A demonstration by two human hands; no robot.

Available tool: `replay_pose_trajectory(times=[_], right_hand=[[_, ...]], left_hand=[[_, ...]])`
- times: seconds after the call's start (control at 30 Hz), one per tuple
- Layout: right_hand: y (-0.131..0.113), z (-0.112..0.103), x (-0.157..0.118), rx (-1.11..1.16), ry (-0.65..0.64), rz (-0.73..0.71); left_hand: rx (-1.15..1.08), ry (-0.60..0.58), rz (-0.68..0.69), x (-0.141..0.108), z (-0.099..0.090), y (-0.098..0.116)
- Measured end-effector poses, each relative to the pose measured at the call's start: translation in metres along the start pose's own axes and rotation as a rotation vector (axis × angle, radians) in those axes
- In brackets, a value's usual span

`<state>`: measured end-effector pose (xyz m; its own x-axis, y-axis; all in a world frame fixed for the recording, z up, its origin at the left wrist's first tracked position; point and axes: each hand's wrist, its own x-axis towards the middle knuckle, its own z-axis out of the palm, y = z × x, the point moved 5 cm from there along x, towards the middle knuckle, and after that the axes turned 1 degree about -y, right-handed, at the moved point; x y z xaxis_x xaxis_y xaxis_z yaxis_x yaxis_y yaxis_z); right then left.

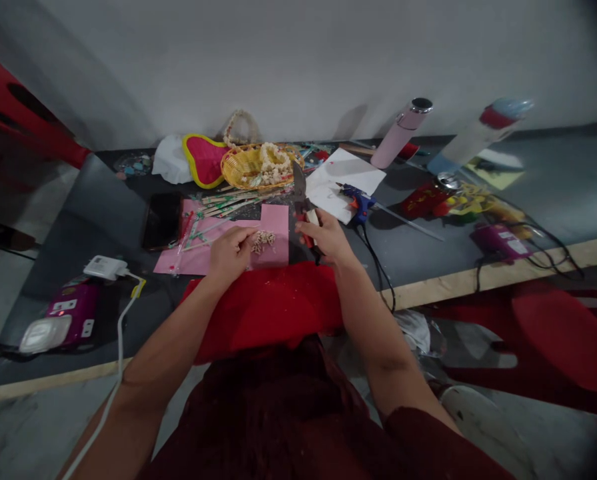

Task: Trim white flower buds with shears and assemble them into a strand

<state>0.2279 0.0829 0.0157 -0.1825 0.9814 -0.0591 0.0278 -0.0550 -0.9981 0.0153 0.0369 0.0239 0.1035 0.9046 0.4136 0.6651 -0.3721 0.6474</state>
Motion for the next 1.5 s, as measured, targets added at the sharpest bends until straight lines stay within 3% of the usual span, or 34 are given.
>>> replay_pose_trajectory(times=[0.17,0.33,0.47,0.63,0.7,0.8,1.07,1.5], right_hand=[[-0.007,0.012,-0.009,0.334,-0.169,0.003],[-0.014,0.016,-0.02,0.361,-0.276,-0.008],[-0.019,0.015,-0.018,0.124,-0.189,-0.184],[-0.025,0.017,-0.017,-0.627,-0.03,-0.492],[-0.023,0.024,-0.019,-0.897,-0.065,-0.545],[-0.021,0.037,-0.024,-1.112,-0.152,-0.594],[-0.021,0.047,-0.029,-1.284,-0.127,-0.582],[-0.014,0.044,-0.023,-1.361,-0.177,-0.594]], left_hand=[[-0.099,0.085,-0.005,-0.001,-0.007,0.004],[-0.166,0.146,-0.057,-0.001,-0.012,0.004],[-0.202,0.161,-0.082,-0.001,-0.015,0.005],[-0.271,0.178,-0.112,0.0,-0.016,0.007],[-0.294,0.18,-0.118,0.0,-0.017,0.006],[-0.3,0.18,-0.122,0.001,-0.018,0.007],[-0.256,0.168,-0.08,0.002,-0.024,0.017],[-0.33,0.148,-0.079,0.002,-0.021,0.009]])
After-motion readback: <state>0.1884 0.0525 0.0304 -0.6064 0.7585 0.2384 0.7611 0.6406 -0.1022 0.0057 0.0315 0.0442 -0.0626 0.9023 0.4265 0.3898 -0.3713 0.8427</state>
